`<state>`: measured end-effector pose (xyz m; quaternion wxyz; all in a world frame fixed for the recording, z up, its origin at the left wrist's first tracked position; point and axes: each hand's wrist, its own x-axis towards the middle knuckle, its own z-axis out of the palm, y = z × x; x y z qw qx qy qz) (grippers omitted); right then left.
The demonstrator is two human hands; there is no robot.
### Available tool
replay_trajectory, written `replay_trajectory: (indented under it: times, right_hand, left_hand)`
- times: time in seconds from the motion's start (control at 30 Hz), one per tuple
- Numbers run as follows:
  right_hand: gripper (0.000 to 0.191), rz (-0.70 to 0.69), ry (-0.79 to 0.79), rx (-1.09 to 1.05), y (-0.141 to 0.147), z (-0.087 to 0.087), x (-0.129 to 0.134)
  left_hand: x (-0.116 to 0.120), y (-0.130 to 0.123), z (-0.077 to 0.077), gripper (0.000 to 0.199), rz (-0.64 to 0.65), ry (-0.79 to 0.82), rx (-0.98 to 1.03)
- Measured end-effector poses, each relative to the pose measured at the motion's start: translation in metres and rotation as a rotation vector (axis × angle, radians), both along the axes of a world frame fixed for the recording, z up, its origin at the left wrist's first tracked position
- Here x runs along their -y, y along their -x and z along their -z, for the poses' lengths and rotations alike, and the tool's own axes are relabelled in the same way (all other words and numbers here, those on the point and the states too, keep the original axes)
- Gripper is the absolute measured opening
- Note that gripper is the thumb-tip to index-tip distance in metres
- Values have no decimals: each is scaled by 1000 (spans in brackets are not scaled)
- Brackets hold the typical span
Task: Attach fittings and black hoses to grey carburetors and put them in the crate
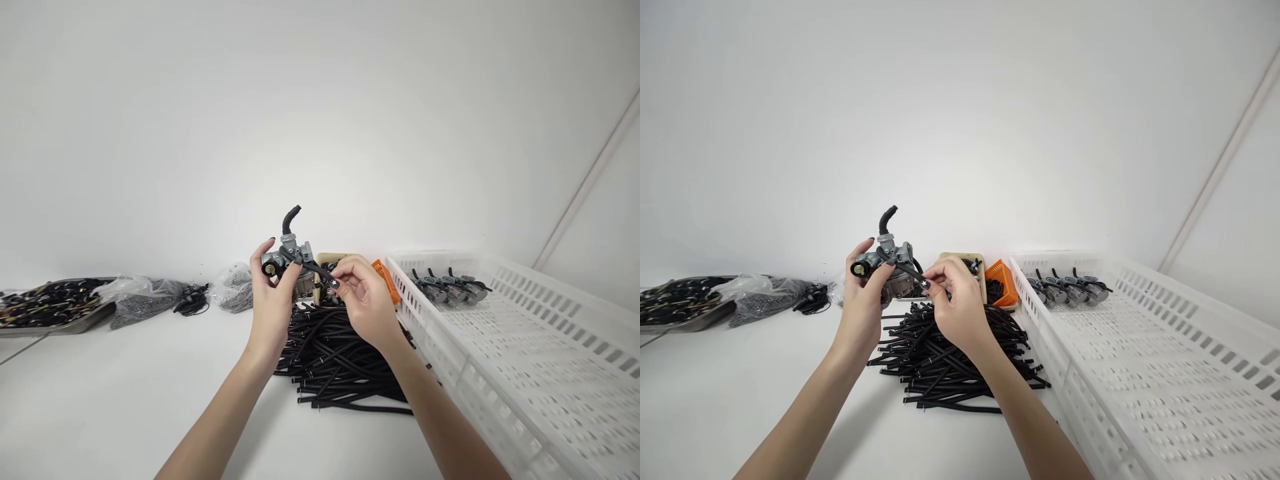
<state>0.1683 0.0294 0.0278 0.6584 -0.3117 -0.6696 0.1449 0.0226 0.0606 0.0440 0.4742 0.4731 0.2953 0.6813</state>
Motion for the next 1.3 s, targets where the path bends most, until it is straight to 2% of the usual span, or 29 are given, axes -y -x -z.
replay_trajectory:
  times: [0.27,0.43,0.63,0.93,1.0,1.13,1.3]
  right_hand:
    - [6,-113,-33,-123,-4,7,-18]
    - [18,-135,92,-115,-12,4,-21]
    - [20,-121,195,-93,-15,2,-21]
    - [27,-95,347,-162,-6,11,-29]
    - [35,-153,381,-214,-4,9,-25]
    - [60,-387,467,-303,-1,-1,-14]
    - [70,-365,516,-381,0,-3,-13]
  left_hand:
    - [5,0,-3,65,71,53,10]
    - [11,-2,-4,62,40,41,-38]
    - [12,-2,-3,57,-2,16,-75]
    - [7,-1,-2,58,-10,22,-96]
    - [5,-1,-1,59,16,24,-49]
    - [4,-3,2,60,97,51,-14]
    - [5,-6,3,56,148,71,-48]
